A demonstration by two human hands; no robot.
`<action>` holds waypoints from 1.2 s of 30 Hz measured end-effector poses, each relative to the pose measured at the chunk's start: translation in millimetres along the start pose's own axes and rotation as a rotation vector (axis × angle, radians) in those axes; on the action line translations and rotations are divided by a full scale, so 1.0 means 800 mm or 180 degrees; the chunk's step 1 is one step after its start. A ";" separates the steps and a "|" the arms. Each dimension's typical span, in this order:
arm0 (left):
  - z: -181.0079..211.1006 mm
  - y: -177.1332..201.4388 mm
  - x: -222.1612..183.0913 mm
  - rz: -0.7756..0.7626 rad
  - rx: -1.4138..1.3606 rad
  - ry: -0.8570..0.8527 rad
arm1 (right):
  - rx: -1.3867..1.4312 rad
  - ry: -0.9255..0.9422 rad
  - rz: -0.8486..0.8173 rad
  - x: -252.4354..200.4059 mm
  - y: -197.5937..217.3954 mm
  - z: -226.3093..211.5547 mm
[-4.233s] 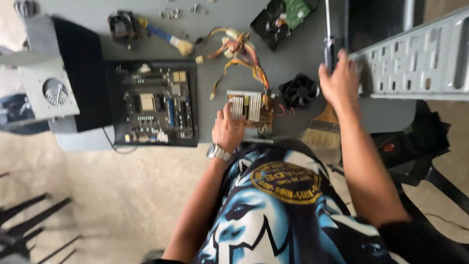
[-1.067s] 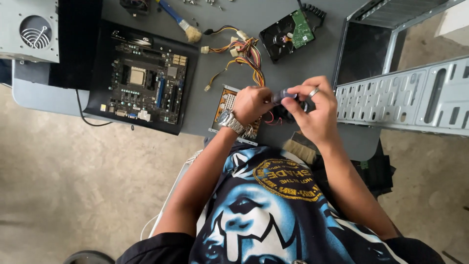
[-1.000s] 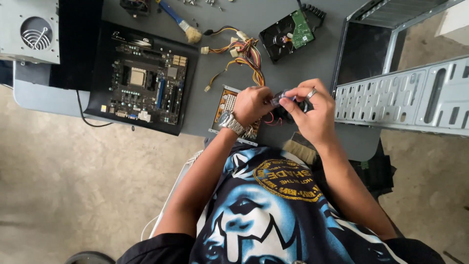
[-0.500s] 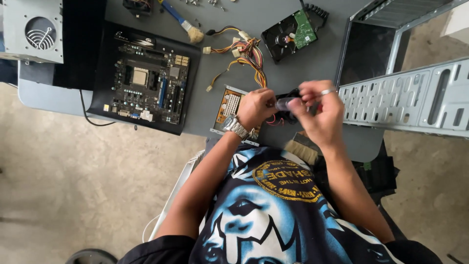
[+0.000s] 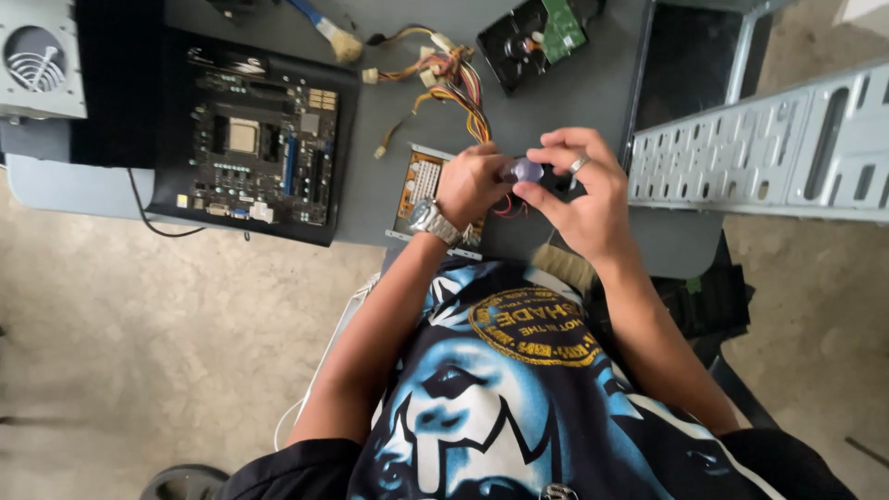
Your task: The person is disassembling and cleaning a computer power supply unit using a screwdriver and a brush, while also handling internal cables and a cooling fan.
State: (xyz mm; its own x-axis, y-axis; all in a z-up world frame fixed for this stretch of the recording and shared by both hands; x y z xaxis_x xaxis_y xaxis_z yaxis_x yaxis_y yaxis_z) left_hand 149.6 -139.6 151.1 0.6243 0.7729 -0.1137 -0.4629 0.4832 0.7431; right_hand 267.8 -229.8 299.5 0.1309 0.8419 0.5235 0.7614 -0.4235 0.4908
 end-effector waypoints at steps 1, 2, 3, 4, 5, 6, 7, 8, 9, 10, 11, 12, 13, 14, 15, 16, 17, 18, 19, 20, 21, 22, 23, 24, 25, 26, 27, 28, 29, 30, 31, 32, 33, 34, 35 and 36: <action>-0.002 -0.003 -0.001 -0.0032 -0.0007 -0.0007 | -0.0013 -0.0030 0.0006 -0.005 0.002 0.003; -0.003 -0.002 0.000 0.0008 -0.0345 -0.0287 | -0.0103 -0.0038 -0.0004 -0.007 0.003 0.007; -0.005 -0.001 0.001 0.0047 -0.0685 -0.0565 | -0.0193 -0.0046 -0.0015 -0.009 0.004 0.010; -0.004 0.000 0.001 0.0024 -0.0684 -0.0556 | -0.0189 -0.0069 -0.0013 -0.009 0.006 0.007; -0.004 0.001 0.000 0.0111 -0.0731 -0.0550 | -0.0011 -0.0125 -0.0116 -0.008 0.007 0.004; -0.003 0.004 0.002 0.0205 -0.0773 -0.0554 | 0.0163 -0.0168 -0.0211 -0.006 0.008 0.002; -0.002 0.008 0.002 0.0190 -0.0768 -0.0557 | 0.0164 -0.0180 -0.0200 -0.009 0.009 0.004; 0.002 0.012 0.002 0.0271 -0.0755 -0.0641 | 0.0394 -0.0223 -0.0328 -0.013 0.010 0.006; 0.006 0.017 0.001 0.0352 -0.0743 -0.0726 | 0.0624 -0.0265 -0.0454 -0.017 0.010 0.008; 0.007 0.015 0.002 0.0340 -0.0741 -0.0731 | 0.0623 -0.0274 -0.0444 -0.015 0.011 0.002; 0.009 0.015 0.003 0.0349 -0.0763 -0.0763 | 0.0543 -0.0376 -0.0448 -0.013 0.011 -0.004; 0.010 0.014 0.003 0.0359 -0.0785 -0.0795 | 0.0464 -0.0479 -0.0452 -0.011 0.012 -0.009; 0.010 0.012 0.002 0.0347 -0.0782 -0.0799 | 0.0464 -0.0487 -0.0442 -0.011 0.012 -0.008; 0.008 0.009 0.002 0.0261 -0.0740 -0.0569 | 0.0407 -0.0513 -0.0508 -0.012 0.011 -0.007; 0.006 0.007 0.001 0.0174 -0.0696 -0.0340 | 0.0350 -0.0540 -0.0574 -0.013 0.010 -0.006; 0.011 0.016 0.001 0.0168 -0.0685 -0.0346 | 0.0354 -0.0541 -0.0560 -0.013 0.010 -0.004; 0.017 0.024 0.000 -0.0037 -0.0810 -0.0306 | 0.0336 -0.0543 -0.0557 -0.014 0.009 -0.002; 0.022 0.031 -0.002 -0.0243 -0.0939 -0.0258 | 0.0319 -0.0549 -0.0562 -0.015 0.009 -0.001; 0.018 0.026 -0.001 -0.0250 -0.0934 -0.0256 | 0.0324 -0.0554 -0.0556 -0.015 0.008 0.001; 0.014 0.022 0.001 -0.0260 -0.0741 -0.0265 | 0.0388 -0.0605 -0.0596 -0.016 0.006 0.003; 0.010 0.017 0.003 -0.0269 -0.0549 -0.0275 | 0.0452 -0.0655 -0.0635 -0.016 0.004 0.006; 0.012 0.018 0.003 -0.0273 -0.0545 -0.0277 | 0.0453 -0.0657 -0.0629 -0.017 0.002 0.006; 0.015 0.021 0.004 -0.0094 -0.0538 -0.0480 | 0.0508 -0.0639 -0.0609 -0.018 0.000 0.006; 0.019 0.023 0.005 0.0087 -0.0527 -0.0686 | 0.0563 -0.0615 -0.0586 -0.018 -0.001 0.007; 0.019 0.019 0.005 0.0088 -0.0520 -0.0692 | 0.0564 -0.0612 -0.0578 -0.018 -0.002 0.006; 0.017 0.015 0.004 0.0209 -0.0349 -0.0556 | 0.0563 -0.0847 -0.0582 -0.019 -0.002 0.006; 0.016 0.010 0.003 0.0329 -0.0178 -0.0420 | 0.0563 -0.1082 -0.0586 -0.020 -0.003 0.006; 0.016 0.011 0.002 0.0316 -0.0181 -0.0421 | 0.0561 -0.1095 -0.0583 -0.022 -0.004 0.010; 0.016 0.011 0.000 0.0196 -0.0148 -0.0413 | 0.0530 -0.1095 -0.0641 -0.025 -0.006 0.013; 0.016 0.011 0.000 0.0080 -0.0114 -0.0409 | 0.0498 -0.1090 -0.0696 -0.026 -0.007 0.017; 0.013 0.013 -0.004 0.0071 -0.0116 -0.0412 | 0.0496 -0.1098 -0.0692 -0.026 -0.008 0.017; 0.010 0.016 -0.008 0.0047 -0.0205 -0.0380 | 0.0437 -0.0763 -0.0668 -0.025 -0.009 0.015; 0.006 0.018 -0.011 0.0023 -0.0293 -0.0347 | 0.0378 -0.0429 -0.0646 -0.023 -0.009 0.013; 0.008 0.028 -0.020 0.0021 -0.0299 -0.0352 | 0.0371 -0.0431 -0.0646 -0.026 -0.005 0.012; 0.007 0.036 -0.029 -0.0040 -0.0486 -0.0068 | 0.0302 -0.0528 -0.0456 -0.029 0.001 0.012; 0.004 0.046 -0.038 -0.0099 -0.0666 0.0223 | 0.0243 -0.0622 -0.0268 -0.032 0.005 0.012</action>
State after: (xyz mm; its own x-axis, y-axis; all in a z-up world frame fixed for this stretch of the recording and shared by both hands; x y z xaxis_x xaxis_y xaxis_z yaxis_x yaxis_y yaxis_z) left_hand 115.7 -146.6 184.4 0.5985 0.7794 -0.1855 -0.5690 0.5766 0.5863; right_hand 273.9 -250.0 281.7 0.1796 0.9252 0.3342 0.8197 -0.3286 0.4692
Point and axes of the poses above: each hand's wrist, its own x-axis towards the middle knuckle, its own y-axis out of the back of the hand, z = x × y, the point moved 2 cm from there along x, towards the middle knuckle, and after that the axes turned 10 degrees about y, right-handed, at the moved point
